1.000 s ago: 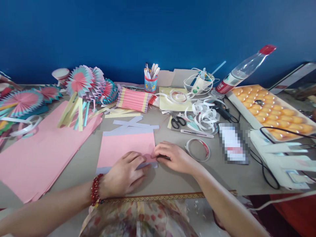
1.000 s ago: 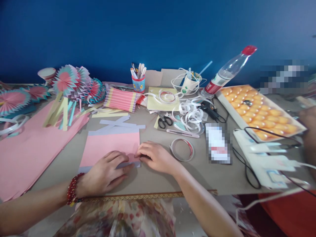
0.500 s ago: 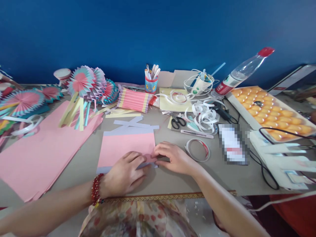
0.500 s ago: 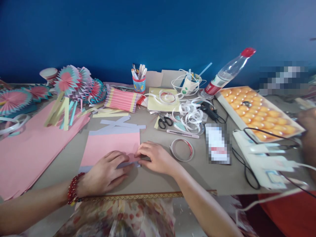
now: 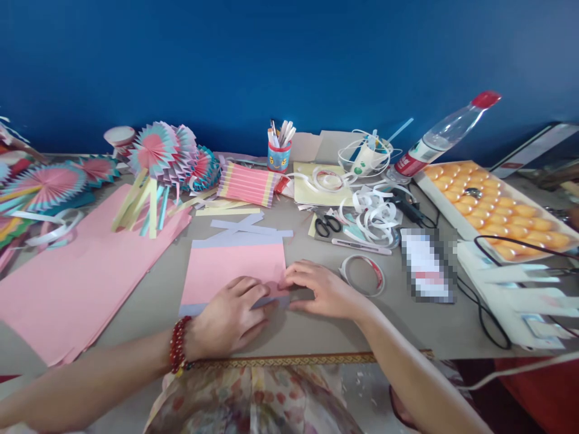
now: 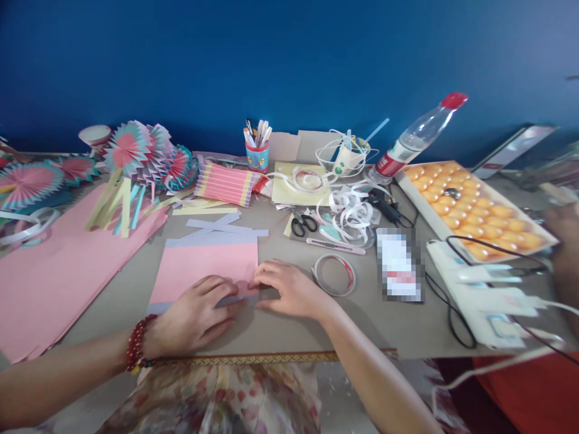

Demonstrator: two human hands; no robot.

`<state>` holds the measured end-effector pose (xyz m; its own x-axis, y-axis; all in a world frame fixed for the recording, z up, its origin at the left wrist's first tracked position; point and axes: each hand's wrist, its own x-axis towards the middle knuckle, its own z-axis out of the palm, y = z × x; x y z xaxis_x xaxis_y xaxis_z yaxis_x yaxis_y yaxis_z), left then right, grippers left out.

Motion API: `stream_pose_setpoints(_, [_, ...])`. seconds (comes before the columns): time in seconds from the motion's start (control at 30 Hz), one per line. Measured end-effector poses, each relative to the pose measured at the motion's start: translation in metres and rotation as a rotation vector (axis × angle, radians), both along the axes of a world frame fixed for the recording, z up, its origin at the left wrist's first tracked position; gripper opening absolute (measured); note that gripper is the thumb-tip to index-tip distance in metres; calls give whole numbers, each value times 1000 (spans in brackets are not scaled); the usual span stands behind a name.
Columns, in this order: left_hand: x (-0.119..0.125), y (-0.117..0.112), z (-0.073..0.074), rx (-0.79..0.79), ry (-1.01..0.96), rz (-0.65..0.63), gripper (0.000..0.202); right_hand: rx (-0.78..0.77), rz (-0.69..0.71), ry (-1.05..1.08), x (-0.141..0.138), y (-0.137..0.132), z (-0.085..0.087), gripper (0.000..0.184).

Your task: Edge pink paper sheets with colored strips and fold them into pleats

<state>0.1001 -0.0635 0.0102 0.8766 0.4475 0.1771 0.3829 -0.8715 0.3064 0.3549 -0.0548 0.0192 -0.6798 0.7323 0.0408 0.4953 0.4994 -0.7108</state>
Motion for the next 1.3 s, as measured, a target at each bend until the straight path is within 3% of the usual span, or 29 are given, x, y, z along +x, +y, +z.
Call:
stream_pose_setpoints(0.4, [-1,-1,-2,-20,8,-5,26,26,-28,23,-4,0,-3,16])
stream_pose_setpoints(0.5, [-3,4,6,-115,-14,6,31,27,-21,29,-4,0,-2,15])
stream_pose_setpoints(0.6, [-7,12,20,-223,-44,75,23,25,-12,28,-3,-1,1,15])
stream_pose_setpoints(0.7, [-14,18,32,-229,25,156,13,42,4,-54,-5,-3,8,29])
stream_pose_setpoints(0.83, [-19,20,37,-175,226,129,11,153,-12,-317,-19,-11,18,47])
stream_pose_setpoints(0.93, [-19,19,35,-142,268,100,11,246,-29,-482,-30,-17,20,37])
stream_pose_setpoints(1.07, [-20,18,30,-122,239,101,10,280,-59,-458,-33,-22,17,21])
stream_pose_setpoints(1.3, [-19,15,29,-18,241,77,11,263,-349,-219,-20,-41,2,64])
